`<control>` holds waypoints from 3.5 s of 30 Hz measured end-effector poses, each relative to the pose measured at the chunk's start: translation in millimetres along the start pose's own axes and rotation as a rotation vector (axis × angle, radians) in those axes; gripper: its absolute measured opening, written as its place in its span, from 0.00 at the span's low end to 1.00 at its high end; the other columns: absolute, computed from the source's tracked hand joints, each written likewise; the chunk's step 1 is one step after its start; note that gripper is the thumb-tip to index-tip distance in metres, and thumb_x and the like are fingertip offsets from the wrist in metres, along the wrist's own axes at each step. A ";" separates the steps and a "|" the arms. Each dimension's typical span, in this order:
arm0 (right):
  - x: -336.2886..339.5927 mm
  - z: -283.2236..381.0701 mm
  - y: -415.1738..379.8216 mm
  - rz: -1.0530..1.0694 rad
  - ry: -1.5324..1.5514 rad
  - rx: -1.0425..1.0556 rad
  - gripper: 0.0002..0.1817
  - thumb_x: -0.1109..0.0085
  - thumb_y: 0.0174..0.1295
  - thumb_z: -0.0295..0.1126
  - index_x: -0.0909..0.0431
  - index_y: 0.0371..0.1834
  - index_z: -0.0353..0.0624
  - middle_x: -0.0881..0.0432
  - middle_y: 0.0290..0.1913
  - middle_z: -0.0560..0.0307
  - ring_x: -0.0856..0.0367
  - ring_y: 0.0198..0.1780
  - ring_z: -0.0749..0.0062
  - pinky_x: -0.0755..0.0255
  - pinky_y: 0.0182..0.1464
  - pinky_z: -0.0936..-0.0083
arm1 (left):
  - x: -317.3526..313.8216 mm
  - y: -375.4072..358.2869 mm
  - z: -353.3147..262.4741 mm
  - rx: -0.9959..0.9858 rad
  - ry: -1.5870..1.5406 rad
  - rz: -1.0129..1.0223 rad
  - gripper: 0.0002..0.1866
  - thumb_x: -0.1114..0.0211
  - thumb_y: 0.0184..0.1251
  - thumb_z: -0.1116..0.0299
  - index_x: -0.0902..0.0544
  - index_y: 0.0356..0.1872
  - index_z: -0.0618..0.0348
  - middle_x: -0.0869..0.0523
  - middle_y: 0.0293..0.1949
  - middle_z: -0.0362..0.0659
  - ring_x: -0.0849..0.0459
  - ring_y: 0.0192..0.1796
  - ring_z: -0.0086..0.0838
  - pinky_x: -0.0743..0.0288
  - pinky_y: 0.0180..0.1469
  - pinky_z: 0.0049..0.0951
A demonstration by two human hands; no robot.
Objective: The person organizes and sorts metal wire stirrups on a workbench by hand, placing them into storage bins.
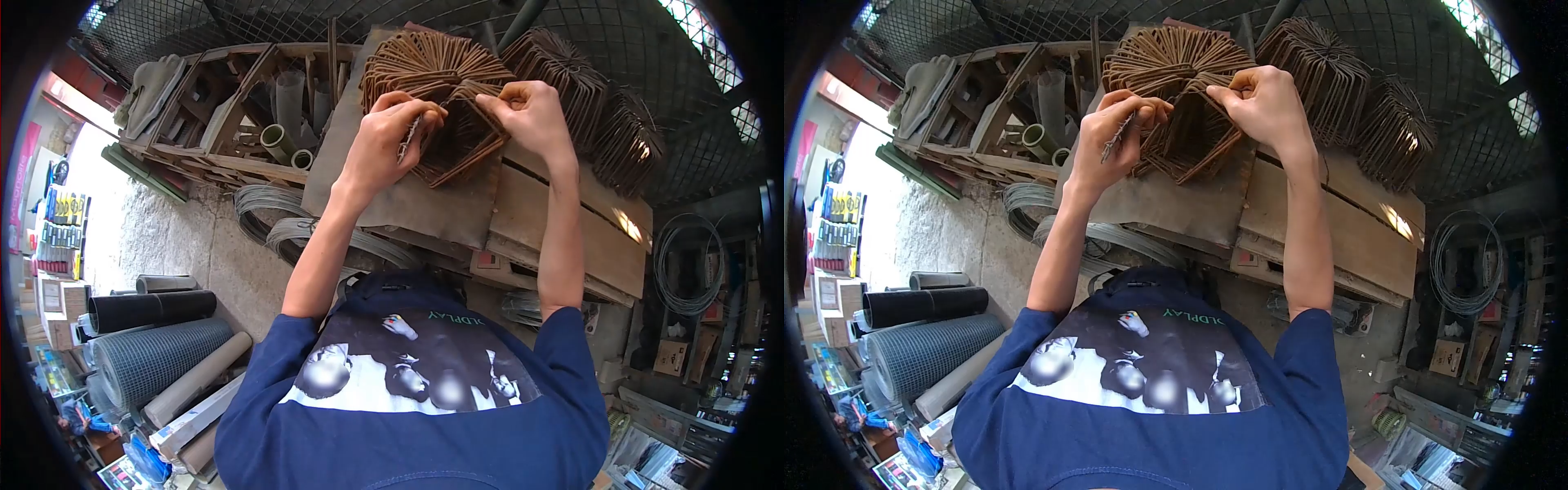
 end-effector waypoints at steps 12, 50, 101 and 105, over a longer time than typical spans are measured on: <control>0.0 0.7 5.4 -0.008 0.067 0.045 0.18 0.30 0.51 0.39 0.16 0.29 0.30 0.18 0.19 0.49 0.20 0.22 0.74 0.27 0.27 0.78 | -1.1 -12.4 3.0 -0.060 0.046 0.046 0.09 0.42 0.58 0.83 0.20 0.39 0.61 0.13 0.38 0.42 0.20 0.41 0.36 0.26 0.49 0.31; 2.6 39.3 33.0 -0.056 -0.390 0.574 0.12 0.37 0.51 0.36 0.22 0.19 0.39 0.22 0.21 0.46 0.20 0.28 0.53 0.26 0.32 0.62 | -6.4 -16.3 0.5 -0.174 0.054 0.188 0.12 0.38 0.48 0.82 0.23 0.36 0.63 0.16 0.47 0.48 0.20 0.55 0.40 0.26 0.58 0.38; -62.7 18.3 -39.8 0.224 0.934 -0.350 0.18 0.51 0.70 0.37 0.28 0.25 0.36 0.27 0.16 0.60 0.29 0.13 0.80 0.36 0.15 0.82 | -6.9 42.7 47.7 -0.113 -0.145 0.079 0.06 0.44 0.65 0.79 0.19 0.33 0.66 0.13 0.30 0.47 0.13 0.33 0.37 0.21 0.34 0.28; -52.4 4.5 -40.7 0.192 0.868 -0.302 0.18 0.50 0.69 0.37 0.30 0.21 0.41 0.35 0.11 0.68 0.40 0.10 0.86 0.46 0.13 0.83 | -9.8 35.1 44.7 -0.045 -0.145 0.020 0.07 0.46 0.65 0.80 0.19 0.33 0.66 0.12 0.31 0.46 0.13 0.33 0.36 0.22 0.41 0.29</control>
Point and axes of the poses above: each hand's wrist, its own y-axis towards the middle knuckle, its own x-axis out of the back of the hand, z = x × y, the point moved 1 cm from there along y, towards the middle knuckle
